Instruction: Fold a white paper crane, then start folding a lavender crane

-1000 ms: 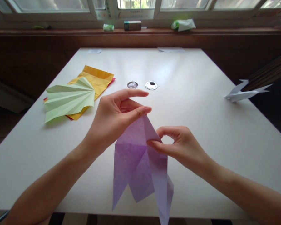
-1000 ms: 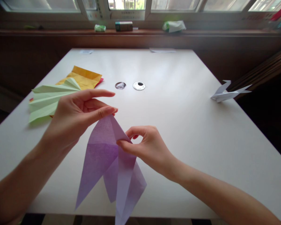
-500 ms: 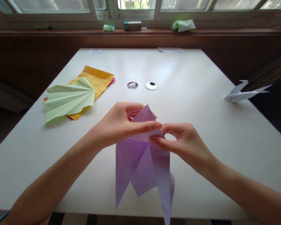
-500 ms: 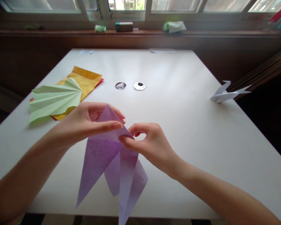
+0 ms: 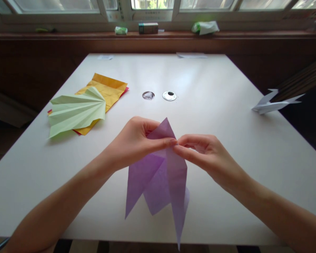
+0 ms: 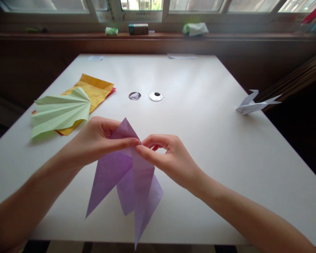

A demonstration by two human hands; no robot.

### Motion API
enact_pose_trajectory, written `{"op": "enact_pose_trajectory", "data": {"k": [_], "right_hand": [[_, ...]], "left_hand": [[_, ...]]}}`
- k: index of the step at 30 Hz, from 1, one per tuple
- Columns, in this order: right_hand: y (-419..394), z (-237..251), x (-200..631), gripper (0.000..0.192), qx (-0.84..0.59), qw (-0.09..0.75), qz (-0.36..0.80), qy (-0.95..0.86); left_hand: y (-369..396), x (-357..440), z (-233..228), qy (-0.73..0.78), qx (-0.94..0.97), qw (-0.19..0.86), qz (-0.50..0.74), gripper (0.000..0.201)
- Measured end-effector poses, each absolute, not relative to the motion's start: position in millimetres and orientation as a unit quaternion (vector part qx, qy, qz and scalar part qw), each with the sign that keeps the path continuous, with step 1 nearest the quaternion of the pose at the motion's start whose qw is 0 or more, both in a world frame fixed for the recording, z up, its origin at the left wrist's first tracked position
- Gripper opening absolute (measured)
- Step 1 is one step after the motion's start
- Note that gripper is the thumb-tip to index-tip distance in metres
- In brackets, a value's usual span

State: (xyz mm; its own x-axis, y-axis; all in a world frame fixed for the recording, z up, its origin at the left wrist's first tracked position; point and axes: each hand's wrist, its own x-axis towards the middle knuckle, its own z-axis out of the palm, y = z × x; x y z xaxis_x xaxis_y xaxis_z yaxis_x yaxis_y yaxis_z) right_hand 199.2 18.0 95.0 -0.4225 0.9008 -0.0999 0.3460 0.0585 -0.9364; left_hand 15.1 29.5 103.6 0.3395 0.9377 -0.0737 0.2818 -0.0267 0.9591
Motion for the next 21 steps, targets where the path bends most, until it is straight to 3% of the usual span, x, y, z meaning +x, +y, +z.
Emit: {"op": "enact_pose_trajectory", "data": {"k": [8, 21], "right_hand": [[20, 99, 203, 0.021, -0.462, 0.293, 0.41, -0.73], [32, 81, 204, 0.007, -0.433, 0.305, 0.293, -0.796]], "left_hand": [[28, 16, 112, 0.469, 0.65, 0.505, 0.32, 0.017], [37, 11, 103, 0.485, 0.678, 0.38, 0.4, 0.017]]}}
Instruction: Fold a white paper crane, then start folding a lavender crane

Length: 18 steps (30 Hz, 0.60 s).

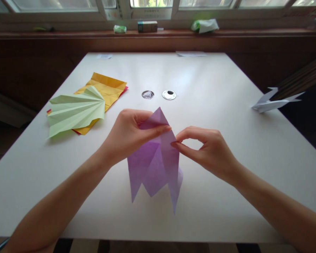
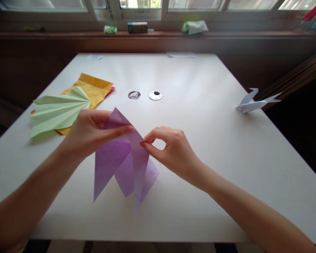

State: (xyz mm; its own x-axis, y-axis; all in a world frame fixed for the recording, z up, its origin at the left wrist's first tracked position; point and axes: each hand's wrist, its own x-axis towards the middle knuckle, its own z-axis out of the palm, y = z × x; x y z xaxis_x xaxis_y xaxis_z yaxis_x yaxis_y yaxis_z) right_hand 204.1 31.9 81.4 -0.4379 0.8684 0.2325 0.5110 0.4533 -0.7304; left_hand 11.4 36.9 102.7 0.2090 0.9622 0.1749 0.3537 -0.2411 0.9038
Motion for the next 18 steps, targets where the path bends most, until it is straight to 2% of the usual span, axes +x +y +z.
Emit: {"op": "enact_pose_trajectory", "data": {"k": [4, 10, 15, 18], "right_hand": [[46, 52, 211, 0.007, -0.425, 0.311, 0.277, -0.804], [55, 5, 217, 0.009, -0.365, 0.317, 0.221, -0.847], [55, -9, 215, 0.011, -0.317, 0.315, 0.135, -0.884], [55, -9, 215, 0.012, -0.324, 0.316, 0.124, -0.883]], "left_hand": [[43, 17, 73, 0.47, 0.719, 0.313, 0.405, 0.017], [43, 23, 25, 0.416, 0.763, 0.277, 0.41, 0.012], [37, 21, 11, 0.407, 0.78, 0.256, 0.401, 0.018], [37, 17, 10, 0.423, 0.785, 0.29, 0.347, 0.015]]}}
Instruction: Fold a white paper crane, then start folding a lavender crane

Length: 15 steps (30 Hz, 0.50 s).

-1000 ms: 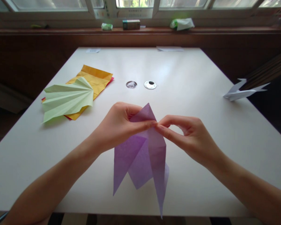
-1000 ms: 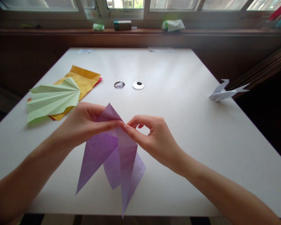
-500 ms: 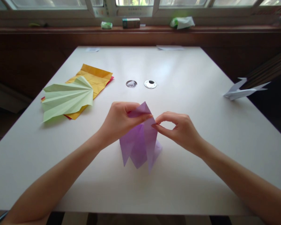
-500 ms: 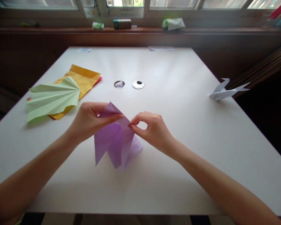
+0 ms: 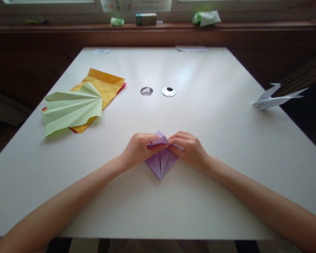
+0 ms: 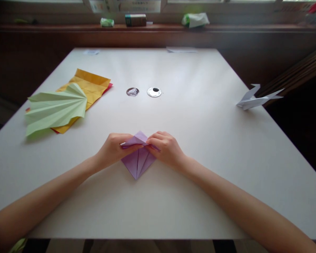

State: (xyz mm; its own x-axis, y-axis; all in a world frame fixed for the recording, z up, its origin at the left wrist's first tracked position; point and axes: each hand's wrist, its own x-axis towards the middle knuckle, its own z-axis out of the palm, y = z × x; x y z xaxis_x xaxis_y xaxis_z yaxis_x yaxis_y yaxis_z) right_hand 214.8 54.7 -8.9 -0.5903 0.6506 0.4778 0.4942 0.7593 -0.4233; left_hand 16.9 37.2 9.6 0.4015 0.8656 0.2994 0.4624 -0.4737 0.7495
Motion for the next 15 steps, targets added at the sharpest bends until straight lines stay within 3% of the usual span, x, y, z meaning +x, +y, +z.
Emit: {"op": "enact_pose_trajectory", "data": {"k": [10, 13, 15], "right_hand": [[61.8, -0.3, 212.9, 0.007, -0.418, 0.278, 0.323, -0.802], [62.9, -0.5, 212.2, 0.008, -0.426, 0.279, 0.335, -0.793], [62.9, -1.0, 211.5, 0.009, -0.428, 0.28, 0.332, -0.793]], "left_hand": [[45.3, 14.2, 4.0, 0.504, 0.75, 0.305, 0.302, 0.034], [42.8, 14.1, 0.9, 0.505, 0.767, 0.197, 0.343, 0.022], [37.0, 12.9, 1.3, 0.479, 0.785, 0.055, 0.39, 0.043]]}}
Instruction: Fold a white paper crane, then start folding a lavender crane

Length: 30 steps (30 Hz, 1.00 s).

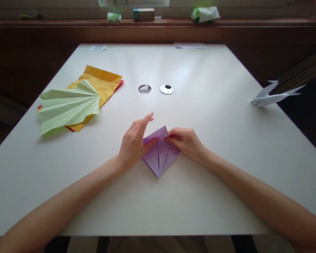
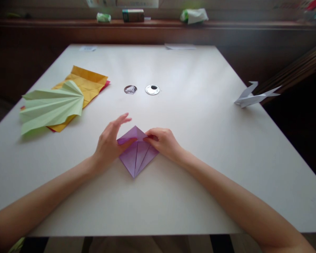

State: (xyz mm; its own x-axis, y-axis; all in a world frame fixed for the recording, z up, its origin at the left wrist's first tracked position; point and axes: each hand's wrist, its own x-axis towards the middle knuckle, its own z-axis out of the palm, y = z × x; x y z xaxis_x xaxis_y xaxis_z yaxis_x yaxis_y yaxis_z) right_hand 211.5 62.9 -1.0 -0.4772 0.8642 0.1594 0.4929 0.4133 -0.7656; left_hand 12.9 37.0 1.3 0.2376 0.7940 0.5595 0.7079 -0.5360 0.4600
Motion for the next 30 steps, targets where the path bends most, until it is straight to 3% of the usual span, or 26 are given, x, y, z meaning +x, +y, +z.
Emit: {"op": "enact_pose_trajectory", "data": {"k": [2, 5, 7, 13, 21, 30], "right_hand": [[63, -1, 211, 0.01, -0.432, 0.276, 0.322, -0.796], [62, 1, 209, 0.011, -0.449, 0.257, 0.301, -0.801], [62, 3, 208, 0.013, -0.457, 0.244, 0.289, -0.805], [60, 3, 206, 0.014, -0.428, 0.24, 0.278, -0.826], [63, -1, 202, 0.013, -0.439, 0.219, 0.269, -0.829], [79, 18, 206, 0.015, -0.437, 0.137, 0.332, -0.824]], "left_hand": [[28, 12, 5, 0.418, 0.805, -0.086, 0.412, 0.052], [12, 14, 13, 0.267, 0.862, -0.198, 0.382, 0.026], [5, 18, 15, 0.212, 0.907, -0.177, 0.318, 0.015], [4, 25, -1, 0.351, 0.92, -0.068, 0.163, 0.02], [1, 28, -5, 0.357, 0.917, -0.084, 0.158, 0.024], [-2, 30, -7, 0.36, 0.917, -0.084, 0.146, 0.03]]}}
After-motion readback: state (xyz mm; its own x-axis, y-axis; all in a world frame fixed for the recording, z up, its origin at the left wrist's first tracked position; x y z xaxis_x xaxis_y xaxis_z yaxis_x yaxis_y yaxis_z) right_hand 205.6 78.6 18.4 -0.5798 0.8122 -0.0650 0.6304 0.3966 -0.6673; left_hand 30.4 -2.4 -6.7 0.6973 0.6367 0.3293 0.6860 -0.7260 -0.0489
